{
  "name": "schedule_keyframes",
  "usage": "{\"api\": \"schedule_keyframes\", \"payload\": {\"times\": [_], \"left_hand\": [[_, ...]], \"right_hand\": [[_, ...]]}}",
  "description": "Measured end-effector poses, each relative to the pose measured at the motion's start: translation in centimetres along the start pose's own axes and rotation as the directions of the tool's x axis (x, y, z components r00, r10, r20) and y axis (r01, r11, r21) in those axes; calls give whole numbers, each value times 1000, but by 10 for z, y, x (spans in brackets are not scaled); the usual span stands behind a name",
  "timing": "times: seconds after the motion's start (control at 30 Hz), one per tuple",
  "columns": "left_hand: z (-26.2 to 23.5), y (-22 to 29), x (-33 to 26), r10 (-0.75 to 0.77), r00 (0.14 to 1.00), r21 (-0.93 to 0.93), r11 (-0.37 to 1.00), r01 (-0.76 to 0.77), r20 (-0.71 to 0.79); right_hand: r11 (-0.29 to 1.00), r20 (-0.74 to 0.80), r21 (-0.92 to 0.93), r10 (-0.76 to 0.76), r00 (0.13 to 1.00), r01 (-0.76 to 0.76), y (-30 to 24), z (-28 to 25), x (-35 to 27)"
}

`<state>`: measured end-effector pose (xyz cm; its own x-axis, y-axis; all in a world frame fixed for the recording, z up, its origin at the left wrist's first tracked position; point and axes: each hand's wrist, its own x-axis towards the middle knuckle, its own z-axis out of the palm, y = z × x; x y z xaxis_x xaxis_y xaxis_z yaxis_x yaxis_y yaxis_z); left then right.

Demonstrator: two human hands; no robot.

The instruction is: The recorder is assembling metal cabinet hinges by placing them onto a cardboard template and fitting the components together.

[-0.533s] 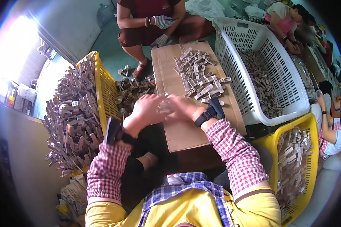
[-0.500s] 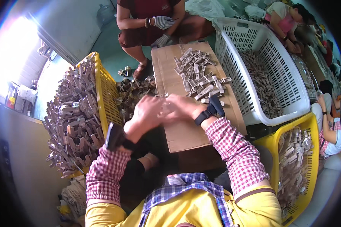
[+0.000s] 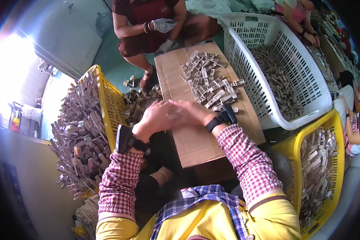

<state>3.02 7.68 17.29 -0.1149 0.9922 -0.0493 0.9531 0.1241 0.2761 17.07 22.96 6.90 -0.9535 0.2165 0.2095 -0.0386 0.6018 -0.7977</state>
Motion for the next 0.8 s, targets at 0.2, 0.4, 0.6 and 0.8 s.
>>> {"api": "schedule_keyframes", "payload": {"times": [0.2, 0.4, 0.6, 0.8], "left_hand": [[-1, 20, -5, 5, 992, 192, 981, 20, -127], [38, 19, -2, 80, 970, 367, 930, 10, -230], [28, 21, 25, -90, 990, 184, 977, 109, -110], [33, 17, 45, 6, 999, 205, 979, 5, -54]], "right_hand": [[995, 105, 41, 92, 990, -97, 16, -20, 25], [985, 226, 72, 136, 965, -155, 12, -27, 34], [979, -61, 179, 112, 992, -99, 33, -63, 34], [966, -322, 198, 223, 920, -164, 36, -115, 34]]}}
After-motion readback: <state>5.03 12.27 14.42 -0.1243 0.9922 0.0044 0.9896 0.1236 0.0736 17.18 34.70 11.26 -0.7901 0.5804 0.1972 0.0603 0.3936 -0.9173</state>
